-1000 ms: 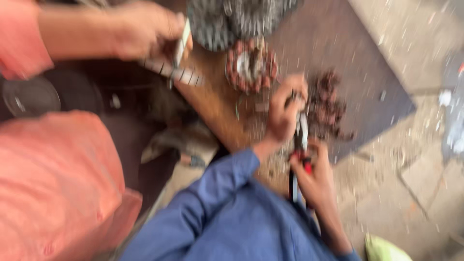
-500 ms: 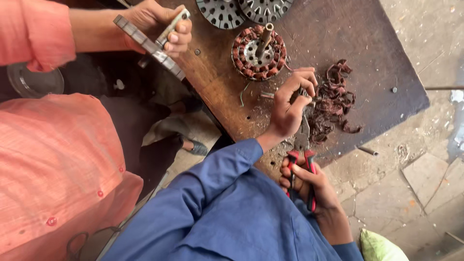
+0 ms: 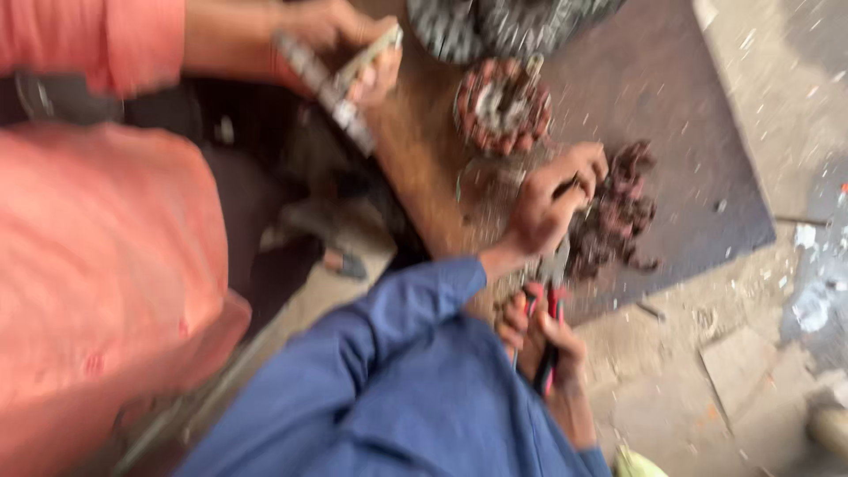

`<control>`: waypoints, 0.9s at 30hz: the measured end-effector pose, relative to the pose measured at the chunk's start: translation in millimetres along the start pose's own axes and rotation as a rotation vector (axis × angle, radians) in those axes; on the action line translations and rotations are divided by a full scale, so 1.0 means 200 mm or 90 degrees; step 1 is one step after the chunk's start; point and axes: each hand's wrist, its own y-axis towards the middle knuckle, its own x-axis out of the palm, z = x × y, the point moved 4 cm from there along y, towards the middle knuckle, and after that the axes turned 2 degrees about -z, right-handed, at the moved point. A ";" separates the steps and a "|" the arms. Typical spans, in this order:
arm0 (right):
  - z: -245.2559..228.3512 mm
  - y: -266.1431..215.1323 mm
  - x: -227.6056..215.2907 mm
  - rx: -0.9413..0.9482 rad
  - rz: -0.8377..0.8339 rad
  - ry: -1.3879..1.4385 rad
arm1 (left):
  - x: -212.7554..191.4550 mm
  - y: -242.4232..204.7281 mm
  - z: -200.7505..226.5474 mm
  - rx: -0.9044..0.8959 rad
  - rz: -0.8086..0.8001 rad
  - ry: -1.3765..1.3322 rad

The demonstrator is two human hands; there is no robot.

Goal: The person uses pliers to pull and cut copper windings from a motor stator core. A second person joins and uses a screwdriver to assist in removing the windings from the slots. The copper scrap accumulates on the workbench.

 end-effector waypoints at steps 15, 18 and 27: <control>-0.17 0.04 0.25 -0.028 -0.225 0.167 | 0.00 0.01 -0.08 0.101 0.145 0.126; -0.27 0.04 0.05 -0.020 0.244 -0.327 | 0.01 -0.02 -0.08 0.113 0.138 0.115; -0.34 -0.02 -0.12 -0.111 0.365 -0.526 | 0.02 -0.04 -0.06 0.195 0.200 0.138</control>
